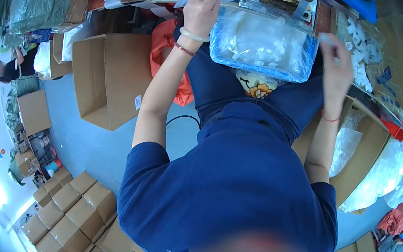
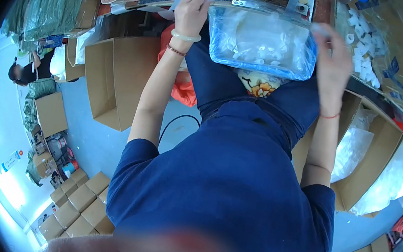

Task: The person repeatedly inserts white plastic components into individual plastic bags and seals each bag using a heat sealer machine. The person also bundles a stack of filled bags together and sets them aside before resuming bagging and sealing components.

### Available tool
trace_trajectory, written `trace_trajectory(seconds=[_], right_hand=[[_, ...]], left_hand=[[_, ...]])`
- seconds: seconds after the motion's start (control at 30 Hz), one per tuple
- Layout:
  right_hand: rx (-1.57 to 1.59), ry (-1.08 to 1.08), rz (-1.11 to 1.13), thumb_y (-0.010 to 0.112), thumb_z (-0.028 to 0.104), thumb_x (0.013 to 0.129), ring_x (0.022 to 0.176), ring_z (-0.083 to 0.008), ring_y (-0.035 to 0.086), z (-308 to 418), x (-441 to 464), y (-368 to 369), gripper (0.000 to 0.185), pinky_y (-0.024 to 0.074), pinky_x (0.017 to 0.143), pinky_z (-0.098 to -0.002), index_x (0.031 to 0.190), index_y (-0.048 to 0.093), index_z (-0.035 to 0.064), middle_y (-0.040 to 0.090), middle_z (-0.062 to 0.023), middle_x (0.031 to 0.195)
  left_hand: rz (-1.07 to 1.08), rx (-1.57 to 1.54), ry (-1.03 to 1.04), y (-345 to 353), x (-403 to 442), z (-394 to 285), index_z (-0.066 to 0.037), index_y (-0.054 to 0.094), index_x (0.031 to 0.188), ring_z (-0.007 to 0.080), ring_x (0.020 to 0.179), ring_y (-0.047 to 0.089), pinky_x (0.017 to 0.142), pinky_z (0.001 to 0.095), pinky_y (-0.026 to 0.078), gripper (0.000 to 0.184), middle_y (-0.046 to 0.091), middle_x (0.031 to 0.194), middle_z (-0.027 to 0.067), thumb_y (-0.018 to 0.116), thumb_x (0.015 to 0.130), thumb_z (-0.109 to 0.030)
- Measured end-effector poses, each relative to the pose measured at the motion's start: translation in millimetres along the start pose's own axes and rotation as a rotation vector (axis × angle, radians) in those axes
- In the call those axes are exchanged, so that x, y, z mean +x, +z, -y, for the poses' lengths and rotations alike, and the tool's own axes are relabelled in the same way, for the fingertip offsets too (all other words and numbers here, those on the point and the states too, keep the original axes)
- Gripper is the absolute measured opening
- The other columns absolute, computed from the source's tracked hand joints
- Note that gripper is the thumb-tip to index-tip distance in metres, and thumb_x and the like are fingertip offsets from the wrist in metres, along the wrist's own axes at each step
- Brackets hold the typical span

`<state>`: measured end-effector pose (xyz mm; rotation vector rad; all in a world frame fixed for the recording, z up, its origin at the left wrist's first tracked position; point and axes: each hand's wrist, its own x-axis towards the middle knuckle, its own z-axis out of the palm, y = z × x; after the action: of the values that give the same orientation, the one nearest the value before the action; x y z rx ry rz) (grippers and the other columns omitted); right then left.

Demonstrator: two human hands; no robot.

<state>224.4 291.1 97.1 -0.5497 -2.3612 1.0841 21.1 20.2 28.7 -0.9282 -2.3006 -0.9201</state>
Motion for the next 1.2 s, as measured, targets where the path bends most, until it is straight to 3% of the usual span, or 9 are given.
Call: trace_trajectory(seconds=[0.2, 0.4, 0.47, 0.5, 0.63, 0.7, 0.87, 1.07, 1.2], right_hand=[[0.108, -0.15, 0.17, 0.073, 0.014, 0.086, 0.081, -0.0143, 0.06, 7, -8, 40, 0.027, 0.0492, 0.077, -0.0268, 0.111, 0.069, 0.0066, 0.068, -0.0071, 0.103], [0.113, -0.192, 0.305, 0.072, 0.014, 0.086, 0.088, -0.0179, 0.063, 16, -24, 46, 0.025, 0.0499, 0.079, -0.0293, 0.11, 0.07, 0.0066, 0.069, -0.0074, 0.104], [0.219, -0.102, 0.37, 0.072, 0.014, 0.087, 0.089, -0.0182, 0.063, 12, -36, 56, 0.023, 0.05, 0.08, -0.0292, 0.109, 0.07, 0.0063, 0.07, -0.0072, 0.104], [0.23, -0.09, 0.359, 0.072, 0.014, 0.087, 0.087, -0.0158, 0.063, 13, -33, 61, 0.023, 0.0497, 0.08, -0.0276, 0.108, 0.071, 0.0059, 0.07, -0.0071, 0.104], [0.231, -0.163, 0.199, 0.074, 0.017, 0.086, 0.08, -0.0116, 0.06, 31, -7, 54, 0.025, 0.049, 0.078, -0.0248, 0.109, 0.071, 0.0059, 0.071, -0.0054, 0.102], [0.247, -0.135, 0.204, 0.074, 0.017, 0.086, 0.08, -0.0114, 0.06, 31, -5, 52, 0.025, 0.049, 0.078, -0.0247, 0.109, 0.071, 0.0061, 0.07, -0.005, 0.102], [0.295, -0.004, 0.332, 0.074, 0.017, 0.086, 0.079, -0.0104, 0.059, 24, -15, 60, 0.025, 0.0487, 0.078, -0.024, 0.109, 0.071, 0.0061, 0.07, -0.0044, 0.101], [0.305, -0.012, 0.297, 0.074, 0.016, 0.086, 0.079, -0.0106, 0.059, 30, -25, 50, 0.025, 0.0485, 0.078, -0.0236, 0.109, 0.07, 0.0052, 0.07, -0.0046, 0.1], [0.302, 0.014, 0.308, 0.074, 0.014, 0.086, 0.082, -0.0112, 0.06, 25, -32, 61, 0.025, 0.0484, 0.08, -0.0237, 0.109, 0.07, 0.0045, 0.07, -0.0048, 0.1]], left_hand=[[0.067, 0.086, 0.211, 28, -10, 30, -0.007, 0.07, 0.094, 0.0284, 0.095, 0.065, 0.081, 0.039, 0.053, 0.017, 0.069, 0.104, 0.0099, 0.068, 0.078, -0.004], [0.097, -0.143, -0.11, -10, 5, -8, -0.003, 0.074, 0.092, 0.0294, 0.084, 0.068, 0.078, 0.0372, 0.054, 0.012, 0.072, 0.089, 0.0121, 0.071, 0.08, -0.006], [0.182, -0.35, -0.377, -23, 5, -27, -0.004, 0.075, 0.094, 0.0263, 0.081, 0.07, 0.078, 0.0352, 0.054, 0.014, 0.073, 0.089, 0.0122, 0.072, 0.08, -0.006], [0.176, -0.363, -0.341, -25, 5, -29, -0.003, 0.075, 0.096, 0.01, 0.078, 0.067, 0.073, 0.0231, 0.051, 0.017, 0.075, 0.089, 0.0069, 0.075, 0.084, -0.015], [0.195, -0.438, -0.388, -29, 9, -42, -0.004, 0.075, 0.094, 0.0243, 0.08, 0.07, 0.078, 0.0334, 0.054, 0.014, 0.073, 0.09, 0.0109, 0.072, 0.08, -0.005], [-0.022, -0.218, -0.114, -18, 10, -31, -0.004, 0.073, 0.092, 0.0262, 0.084, 0.068, 0.078, 0.0355, 0.054, 0.012, 0.072, 0.092, 0.0094, 0.07, 0.08, -0.005], [0.026, 0.024, 0.158, 18, -13, 20, -0.004, 0.072, 0.092, 0.0299, 0.086, 0.067, 0.076, 0.0359, 0.055, 0.011, 0.071, 0.09, 0.01, 0.07, 0.081, -0.005], [0.127, -0.352, -0.276, -19, -4, -20, -0.004, 0.075, 0.093, 0.0241, 0.086, 0.071, 0.075, 0.0309, 0.055, 0.014, 0.073, 0.092, 0.0113, 0.073, 0.079, -0.007], [0.301, -0.528, -0.502, -40, 1, -52, -0.004, 0.076, 0.096, 0.0098, 0.08, 0.068, 0.074, 0.0236, 0.053, 0.015, 0.075, 0.091, 0.0075, 0.075, 0.082, -0.009]])
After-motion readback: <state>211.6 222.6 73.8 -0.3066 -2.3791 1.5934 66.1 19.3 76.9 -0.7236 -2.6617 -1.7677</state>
